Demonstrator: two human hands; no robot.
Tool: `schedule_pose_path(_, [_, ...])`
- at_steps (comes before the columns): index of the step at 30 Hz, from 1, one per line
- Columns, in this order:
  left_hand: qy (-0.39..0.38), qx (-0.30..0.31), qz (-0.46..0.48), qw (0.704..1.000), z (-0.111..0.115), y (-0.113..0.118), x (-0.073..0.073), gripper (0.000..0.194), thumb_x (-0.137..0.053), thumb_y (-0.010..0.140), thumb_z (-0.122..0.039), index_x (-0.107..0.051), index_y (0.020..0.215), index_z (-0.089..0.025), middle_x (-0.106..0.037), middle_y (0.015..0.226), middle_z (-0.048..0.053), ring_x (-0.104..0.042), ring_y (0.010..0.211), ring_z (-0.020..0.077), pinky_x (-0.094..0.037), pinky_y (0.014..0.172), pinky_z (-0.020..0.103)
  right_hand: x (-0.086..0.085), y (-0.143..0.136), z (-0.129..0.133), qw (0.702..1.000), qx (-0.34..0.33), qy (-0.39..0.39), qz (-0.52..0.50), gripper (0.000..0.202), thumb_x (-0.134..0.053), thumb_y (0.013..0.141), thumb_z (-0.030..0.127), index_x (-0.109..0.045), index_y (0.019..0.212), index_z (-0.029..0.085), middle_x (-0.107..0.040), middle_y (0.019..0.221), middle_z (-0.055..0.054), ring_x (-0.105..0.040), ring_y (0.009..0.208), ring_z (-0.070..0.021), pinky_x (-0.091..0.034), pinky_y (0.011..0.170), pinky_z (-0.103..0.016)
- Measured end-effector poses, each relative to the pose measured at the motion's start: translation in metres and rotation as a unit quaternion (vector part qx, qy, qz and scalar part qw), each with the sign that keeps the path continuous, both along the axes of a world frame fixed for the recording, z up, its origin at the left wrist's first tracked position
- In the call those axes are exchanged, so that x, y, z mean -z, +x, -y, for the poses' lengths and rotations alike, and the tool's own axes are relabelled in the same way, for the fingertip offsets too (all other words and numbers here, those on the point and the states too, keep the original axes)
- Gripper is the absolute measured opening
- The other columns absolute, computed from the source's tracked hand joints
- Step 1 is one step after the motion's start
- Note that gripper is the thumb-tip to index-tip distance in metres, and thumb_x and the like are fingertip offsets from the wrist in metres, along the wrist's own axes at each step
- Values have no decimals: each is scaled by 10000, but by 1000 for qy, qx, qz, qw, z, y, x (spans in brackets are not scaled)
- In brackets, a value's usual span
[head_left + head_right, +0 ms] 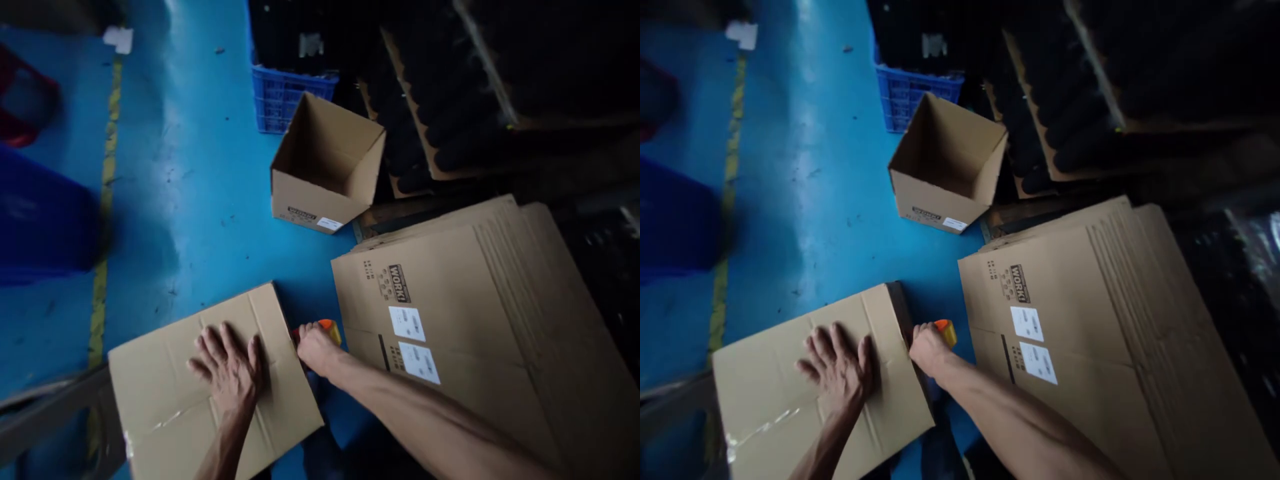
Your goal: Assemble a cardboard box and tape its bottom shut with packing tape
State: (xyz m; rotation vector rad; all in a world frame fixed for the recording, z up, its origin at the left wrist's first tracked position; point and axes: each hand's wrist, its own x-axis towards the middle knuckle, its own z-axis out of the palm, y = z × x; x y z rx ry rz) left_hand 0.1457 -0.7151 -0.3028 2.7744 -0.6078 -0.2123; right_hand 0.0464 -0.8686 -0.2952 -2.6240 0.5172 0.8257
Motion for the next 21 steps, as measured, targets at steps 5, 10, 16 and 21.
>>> schedule_pose_path(5, [0,6,-9,1000,5,2,-2,765,-280,1056,-583,-201,1629,-82,-164,1696,311,-45,1606,436,-67,1253,737,18,-41,27,954,294,30,60,403,-618,814,121,-741,1179,241,-763,1028,-96,-711,960,-245,-551,898,-404])
schedule_pose_path(10, [3,-9,5,1000,10,0,-3,781,-247,1047,-615,-193,1636,-105,-181,1701,289,-64,1608,424,-73,1252,740,49,-39,22,816,550,84,157,520,-380,1013,373,-496,1492,206,-738,1295,-84,-726,1106,-167,-586,886,-283])
schedule_pose_path(16, [10,-5,2,1000,8,-3,6,782,-283,1045,-602,-161,1644,-114,-131,1717,278,-46,1608,429,-71,1249,749,96,-16,1,680,697,133,185,508,-571,863,378,-651,1317,166,-784,1191,-102,-749,1067,-236,-599,914,-359])
schedule_pose_path(21, [-4,-3,-22,1000,3,-2,0,783,-286,1040,-606,-238,1622,-84,-162,1706,291,-72,1608,424,-78,1259,724,25,-39,2,612,743,103,251,718,-561,895,580,-516,1460,138,-682,1374,-179,-675,1219,-289,-565,987,-401])
